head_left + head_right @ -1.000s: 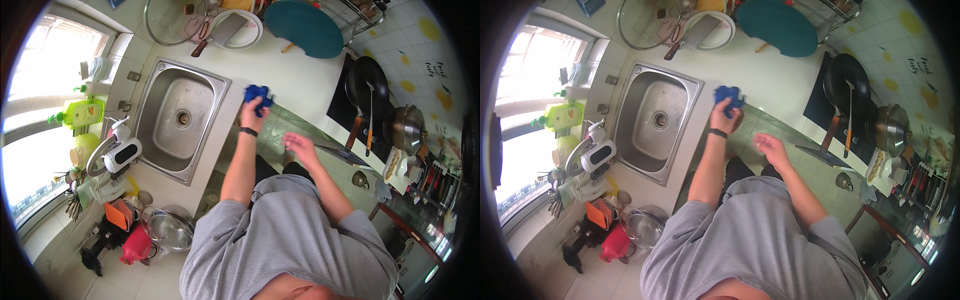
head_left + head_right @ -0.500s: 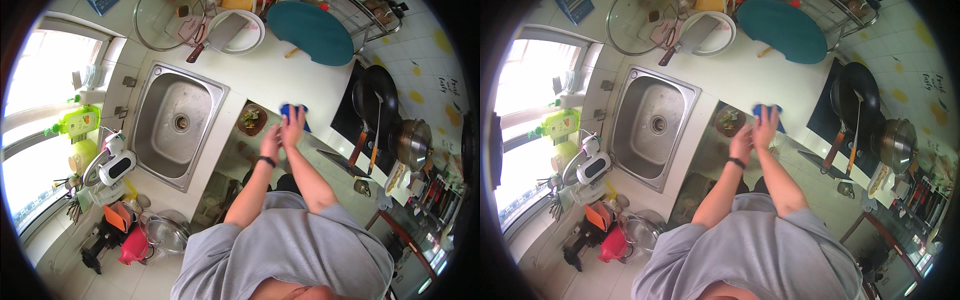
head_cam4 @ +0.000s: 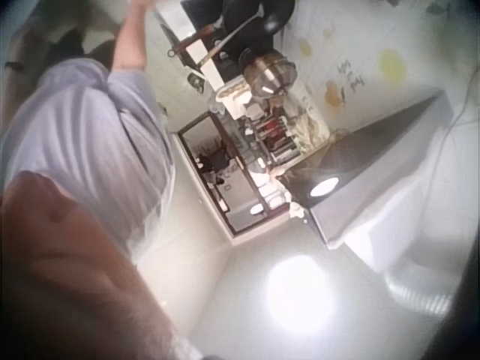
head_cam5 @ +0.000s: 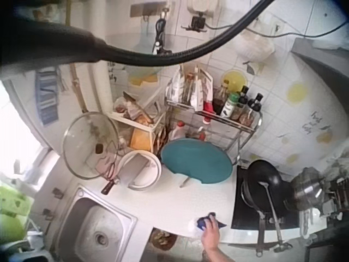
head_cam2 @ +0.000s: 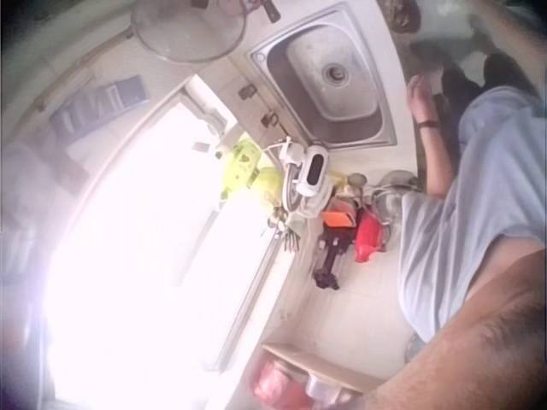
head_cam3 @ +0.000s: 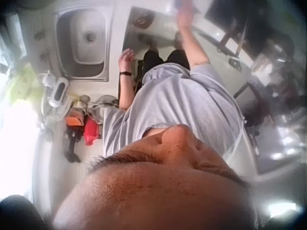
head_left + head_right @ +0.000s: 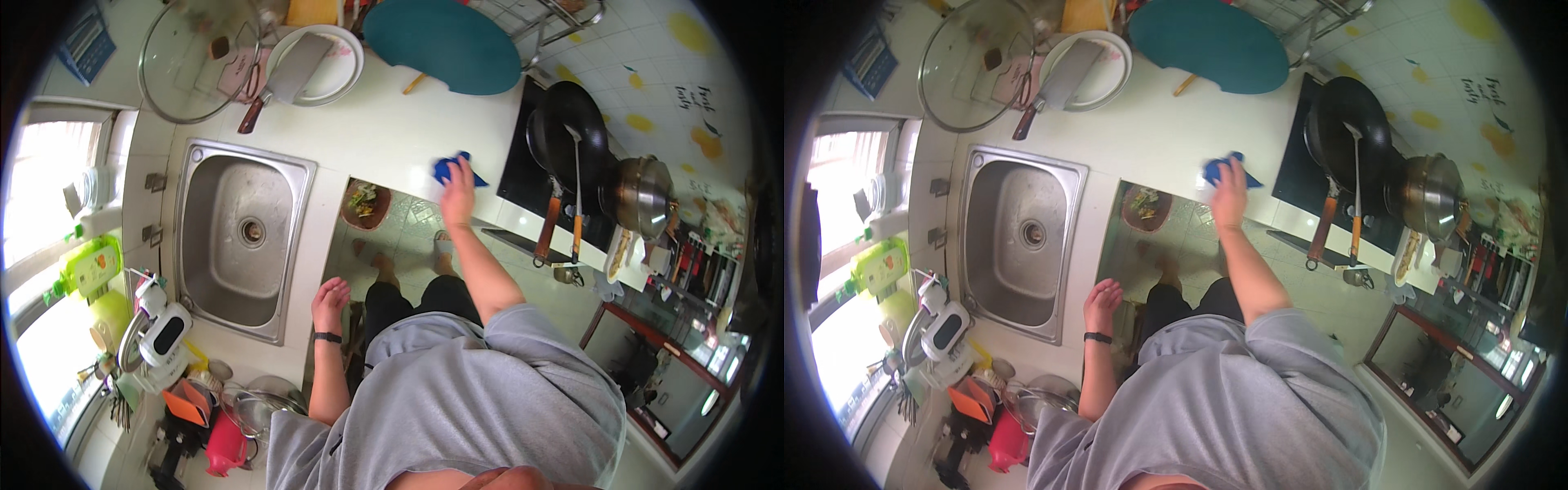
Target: The person washes a ladle in the sink, then wipes the sink and countertop with a blue cloth. They open a microwave, place a plastic bag inside, and set the timer. The person also wipes the stovetop and rinses the cloth under running water.
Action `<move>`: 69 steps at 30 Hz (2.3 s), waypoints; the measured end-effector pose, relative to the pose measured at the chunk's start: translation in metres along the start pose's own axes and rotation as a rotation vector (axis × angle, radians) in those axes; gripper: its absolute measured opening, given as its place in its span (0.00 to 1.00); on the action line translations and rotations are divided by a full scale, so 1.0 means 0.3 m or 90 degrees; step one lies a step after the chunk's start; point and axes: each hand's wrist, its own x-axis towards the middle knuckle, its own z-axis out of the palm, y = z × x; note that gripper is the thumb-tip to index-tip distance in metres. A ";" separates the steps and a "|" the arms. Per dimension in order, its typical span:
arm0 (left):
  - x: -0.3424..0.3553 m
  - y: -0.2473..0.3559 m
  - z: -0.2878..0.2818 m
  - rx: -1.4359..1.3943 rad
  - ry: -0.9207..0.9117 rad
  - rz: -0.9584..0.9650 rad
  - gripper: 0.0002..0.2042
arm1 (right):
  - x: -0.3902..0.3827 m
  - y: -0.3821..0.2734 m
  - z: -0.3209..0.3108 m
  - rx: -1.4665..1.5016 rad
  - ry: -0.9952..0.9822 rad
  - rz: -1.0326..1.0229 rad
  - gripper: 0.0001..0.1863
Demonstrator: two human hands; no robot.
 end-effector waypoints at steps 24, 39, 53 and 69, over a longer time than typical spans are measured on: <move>-0.172 -0.135 0.055 0.012 -0.062 -0.086 0.14 | 0.243 -0.162 0.270 0.055 0.074 -0.084 0.20; -0.211 -0.100 0.004 -0.005 -0.037 -0.012 0.13 | 0.167 -0.355 0.270 0.086 0.009 -0.140 0.18; -0.240 -0.068 0.032 -0.045 -0.051 0.016 0.14 | -0.479 -0.784 0.320 0.232 -0.249 -0.309 0.13; -0.214 -0.061 0.041 -0.005 -0.092 0.027 0.14 | -0.366 -0.688 0.010 0.439 -0.227 -0.111 0.20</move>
